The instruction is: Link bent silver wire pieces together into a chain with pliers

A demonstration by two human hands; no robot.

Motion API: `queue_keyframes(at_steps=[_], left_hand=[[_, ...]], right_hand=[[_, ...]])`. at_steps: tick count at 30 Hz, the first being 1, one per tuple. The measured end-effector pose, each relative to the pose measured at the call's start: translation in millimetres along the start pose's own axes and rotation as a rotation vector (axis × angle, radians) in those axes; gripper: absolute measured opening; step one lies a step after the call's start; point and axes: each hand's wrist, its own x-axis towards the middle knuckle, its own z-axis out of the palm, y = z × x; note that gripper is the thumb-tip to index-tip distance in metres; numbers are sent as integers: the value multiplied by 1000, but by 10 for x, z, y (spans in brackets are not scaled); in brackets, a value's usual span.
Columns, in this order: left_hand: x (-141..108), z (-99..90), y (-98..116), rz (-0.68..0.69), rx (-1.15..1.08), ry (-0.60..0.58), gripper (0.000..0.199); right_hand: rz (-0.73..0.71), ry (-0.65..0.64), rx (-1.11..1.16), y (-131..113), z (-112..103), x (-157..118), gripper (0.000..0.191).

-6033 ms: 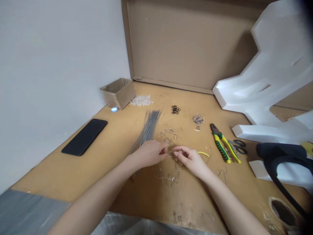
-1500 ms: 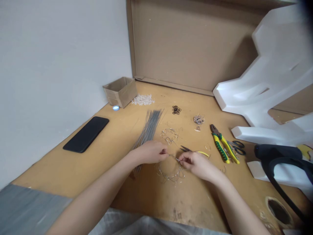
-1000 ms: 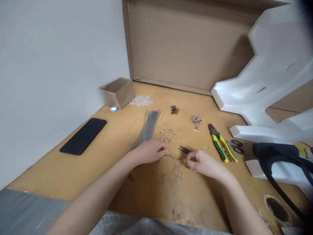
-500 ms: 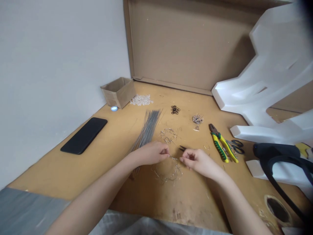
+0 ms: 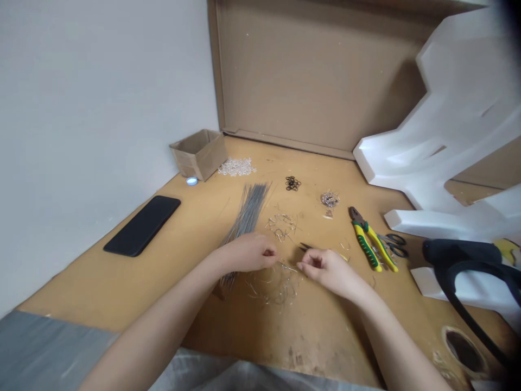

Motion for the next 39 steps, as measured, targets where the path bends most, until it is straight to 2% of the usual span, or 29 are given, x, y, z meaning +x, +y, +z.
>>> queue_keyframes(at_steps=[2, 4, 7, 11, 15, 19, 22, 25, 27, 29, 31, 33, 36, 39], left_hand=[[-37, -17, 32, 23, 26, -80, 31], [-71, -15, 94, 20, 51, -140, 28], [-93, 21, 190, -30, 138, -188, 24], [-66, 70, 207, -4, 181, -208, 21], [-23, 39, 105, -28, 84, -215, 11], [-10, -37, 14, -84, -8, -207, 9], [-23, -73, 0, -118, -29, -210, 10], [-36, -90, 3, -137, -44, -211, 22], [-31, -92, -15, -148, -64, -182, 34], [-10, -85, -58, -145, -70, -88, 39], [27, -67, -123, -138, -35, 70, 35], [71, -42, -195, -163, 34, 180, 32], [130, -2, -274, -204, 27, 261, 24], [183, 39, -296, -167, -29, 306, 23]], right_hand=[[6, 44, -56, -43, 30, -3, 25], [19, 69, -132, -111, 80, -10, 26], [38, 101, -295, -212, 175, -22, 29], [44, 91, -401, -265, 251, -42, 25], [44, 85, -416, -245, 224, -53, 22], [54, 61, -408, -241, 187, -56, 20], [45, 59, -387, -252, 164, -70, 18], [20, 59, -310, -225, 79, -85, 23], [24, 68, -223, -157, -22, -73, 32], [56, 114, -191, -46, -135, -37, 33], [128, 231, -299, 85, -230, 16, 28], [199, 329, -443, 203, -292, 61, 21], [233, 300, -552, 295, -328, 71, 19], [201, 249, -571, 292, -342, 10, 21]])
